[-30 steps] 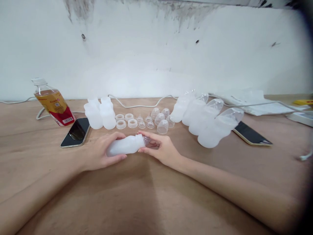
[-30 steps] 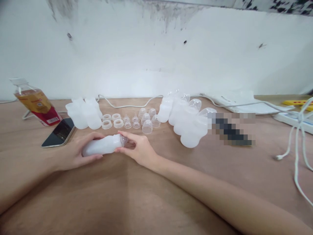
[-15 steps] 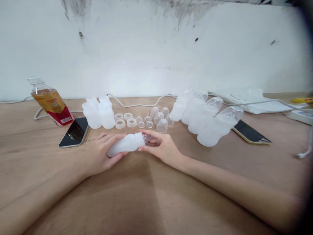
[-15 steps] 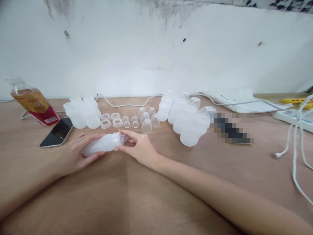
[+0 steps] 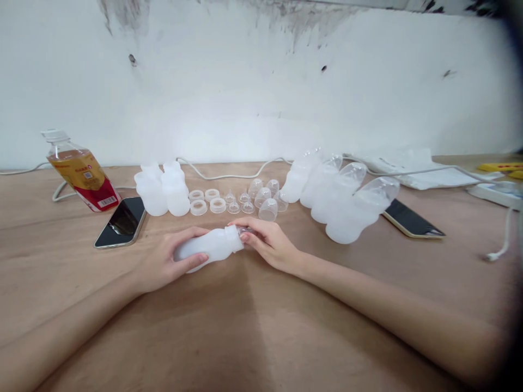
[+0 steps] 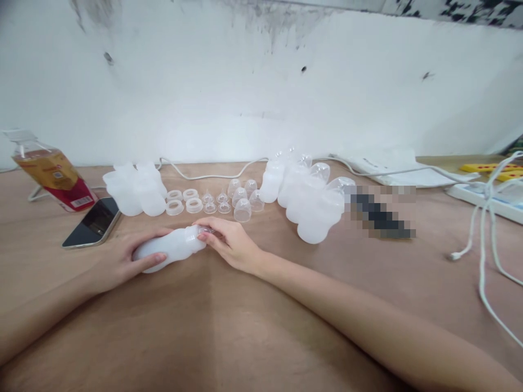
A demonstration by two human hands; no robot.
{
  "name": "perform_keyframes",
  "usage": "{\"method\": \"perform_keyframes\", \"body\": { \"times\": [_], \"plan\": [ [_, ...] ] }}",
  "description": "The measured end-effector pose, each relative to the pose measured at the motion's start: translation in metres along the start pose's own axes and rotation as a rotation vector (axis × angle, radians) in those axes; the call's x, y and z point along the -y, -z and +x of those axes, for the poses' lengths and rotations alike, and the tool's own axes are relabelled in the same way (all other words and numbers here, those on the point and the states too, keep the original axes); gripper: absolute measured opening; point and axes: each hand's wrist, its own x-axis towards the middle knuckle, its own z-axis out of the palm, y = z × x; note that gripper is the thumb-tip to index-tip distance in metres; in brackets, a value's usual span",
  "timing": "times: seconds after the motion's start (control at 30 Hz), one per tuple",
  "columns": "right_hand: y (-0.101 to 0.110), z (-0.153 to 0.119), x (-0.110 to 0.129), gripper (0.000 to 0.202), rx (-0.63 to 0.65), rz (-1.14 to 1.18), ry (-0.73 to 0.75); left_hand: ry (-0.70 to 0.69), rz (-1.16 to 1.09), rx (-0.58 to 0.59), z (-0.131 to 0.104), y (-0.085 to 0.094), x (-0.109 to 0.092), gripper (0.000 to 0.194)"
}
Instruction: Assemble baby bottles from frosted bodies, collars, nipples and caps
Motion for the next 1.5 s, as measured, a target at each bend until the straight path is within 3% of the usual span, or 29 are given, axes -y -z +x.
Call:
{"method": "perform_keyframes", "body": {
  "times": [0.1, 0.27, 0.37, 0.53, 0.67, 0.87, 0.93, 1.03, 1.3, 1.5],
  "plan": [
    [0.014, 0.005, -0.002, 0.030, 0.039, -0.181, 0.042, 0.063, -0.099, -0.022, 0.002, 0.000, 0.005, 0.034],
    [0.040, 0.012, -0.010, 0.032, -0.200, -0.723, -0.170, 0.138, -0.350, -0.051, 0.005, 0.001, 0.017, 0.040],
    [0.044, 0.012, -0.015, 0.030, -0.133, -0.966, -0.315, 0.161, -0.469, -0.055, 0.006, 0.000, 0.022, 0.042],
    [0.041, 0.009, -0.016, 0.024, -0.013, -0.954, -0.378, 0.173, -0.572, -0.047, 0.005, -0.003, 0.026, 0.039],
    [0.039, 0.011, -0.010, 0.018, -0.066, -0.650, -0.377, 0.176, -0.620, -0.061, 0.004, -0.005, 0.030, 0.038],
    [0.019, 0.011, -0.009, 0.022, -0.332, 0.604, -0.370, 0.196, -0.644, -0.082, 0.005, -0.007, 0.033, 0.039],
    [0.010, 0.009, -0.015, 0.021, -0.357, 0.851, -0.447, 0.199, -0.625, -0.088, 0.006, -0.007, 0.032, 0.039],
    [0.002, 0.005, -0.023, 0.019, -0.389, 0.956, -0.518, 0.209, -0.580, -0.082, 0.006, -0.006, 0.027, 0.040],
    [0.004, 0.006, -0.025, 0.017, -0.393, 0.967, -0.525, 0.204, -0.460, -0.055, 0.006, -0.001, 0.019, 0.046],
    [0.001, 0.002, -0.022, 0.016, -0.351, 0.868, -0.339, 0.174, -0.219, -0.168, 0.005, 0.000, 0.011, 0.042]
  ]
}}
